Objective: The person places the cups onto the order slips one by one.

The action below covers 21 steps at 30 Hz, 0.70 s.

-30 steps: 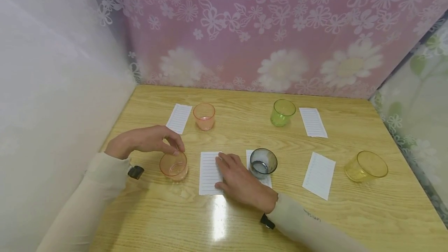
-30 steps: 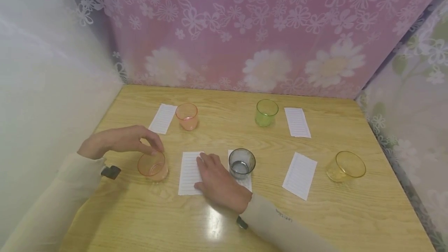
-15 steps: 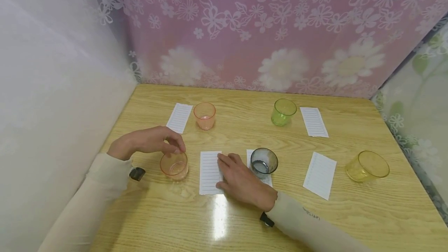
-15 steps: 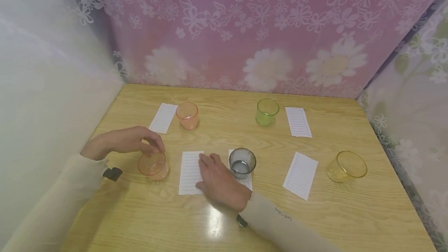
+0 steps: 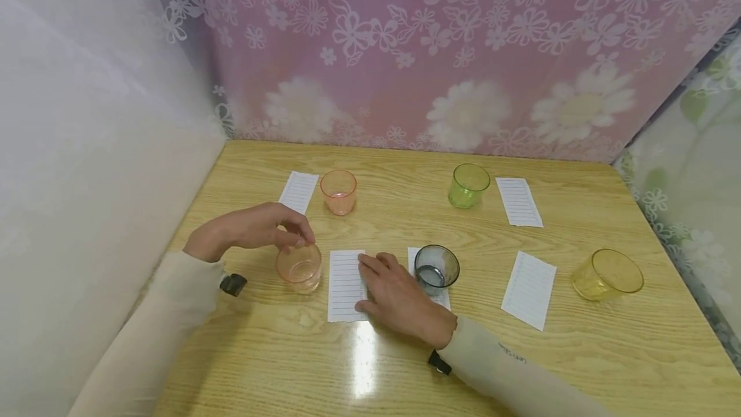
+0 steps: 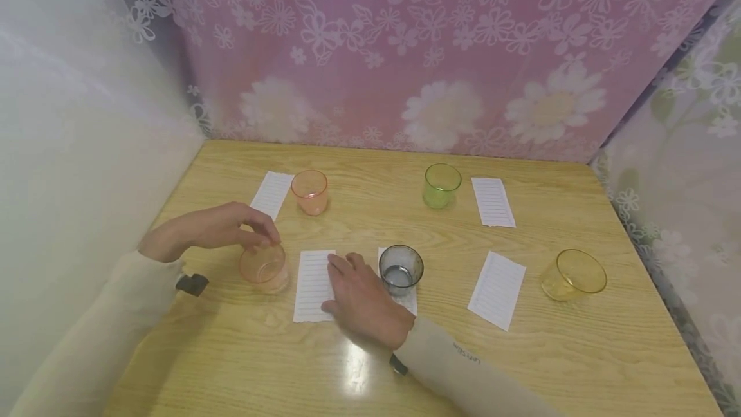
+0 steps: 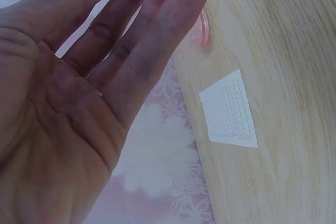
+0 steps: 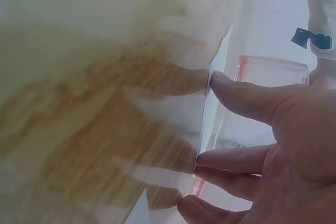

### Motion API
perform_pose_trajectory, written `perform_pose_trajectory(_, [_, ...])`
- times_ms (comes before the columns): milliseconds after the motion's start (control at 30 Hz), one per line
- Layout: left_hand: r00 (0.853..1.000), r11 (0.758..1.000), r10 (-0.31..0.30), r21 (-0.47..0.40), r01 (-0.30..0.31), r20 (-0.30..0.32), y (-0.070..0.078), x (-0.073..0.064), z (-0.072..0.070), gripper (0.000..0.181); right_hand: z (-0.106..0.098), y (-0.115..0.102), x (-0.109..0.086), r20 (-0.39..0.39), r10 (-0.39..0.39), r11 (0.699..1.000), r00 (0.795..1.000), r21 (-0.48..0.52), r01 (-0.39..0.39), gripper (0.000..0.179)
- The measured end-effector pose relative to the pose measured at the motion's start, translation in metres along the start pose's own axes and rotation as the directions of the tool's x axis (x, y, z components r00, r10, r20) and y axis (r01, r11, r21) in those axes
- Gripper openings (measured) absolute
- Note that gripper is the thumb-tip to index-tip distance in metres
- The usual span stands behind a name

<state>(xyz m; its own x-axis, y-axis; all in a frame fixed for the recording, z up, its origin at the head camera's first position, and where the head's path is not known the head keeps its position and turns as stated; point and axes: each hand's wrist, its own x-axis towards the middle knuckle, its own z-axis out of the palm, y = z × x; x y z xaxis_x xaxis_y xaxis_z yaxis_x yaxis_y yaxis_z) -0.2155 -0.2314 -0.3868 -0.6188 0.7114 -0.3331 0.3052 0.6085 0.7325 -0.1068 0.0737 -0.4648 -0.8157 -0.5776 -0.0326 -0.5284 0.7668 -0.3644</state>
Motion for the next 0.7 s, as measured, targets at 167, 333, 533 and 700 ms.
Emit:
perform_pose_trajectory(167, [1.000,0.999,0.031,0.026,-0.031,0.003,0.005,0.005,-0.001,0.017,0.002,0.001,0.002,-0.003,0.011,1.000,1.000,0.008,-0.011,0.074])
perform_pose_trajectory(333, [0.999,0.998,0.051,0.034,-0.051,0.004,0.011,0.011,-0.001,0.017,0.003,0.000,0.003,-0.010,0.014,1.000,1.000,0.010,-0.013,0.076])
perform_pose_trajectory(533, [0.998,0.998,0.055,0.037,-0.055,0.008,0.019,0.018,0.000,0.017,0.006,0.001,0.004,-0.022,0.002,1.000,1.000,-0.024,-0.002,0.079])
perform_pose_trajectory(700, [0.996,0.995,0.083,0.051,-0.084,0.010,0.024,0.025,0.002,0.017,0.009,0.000,0.006,-0.024,0.001,1.000,1.000,-0.031,-0.002,0.082])
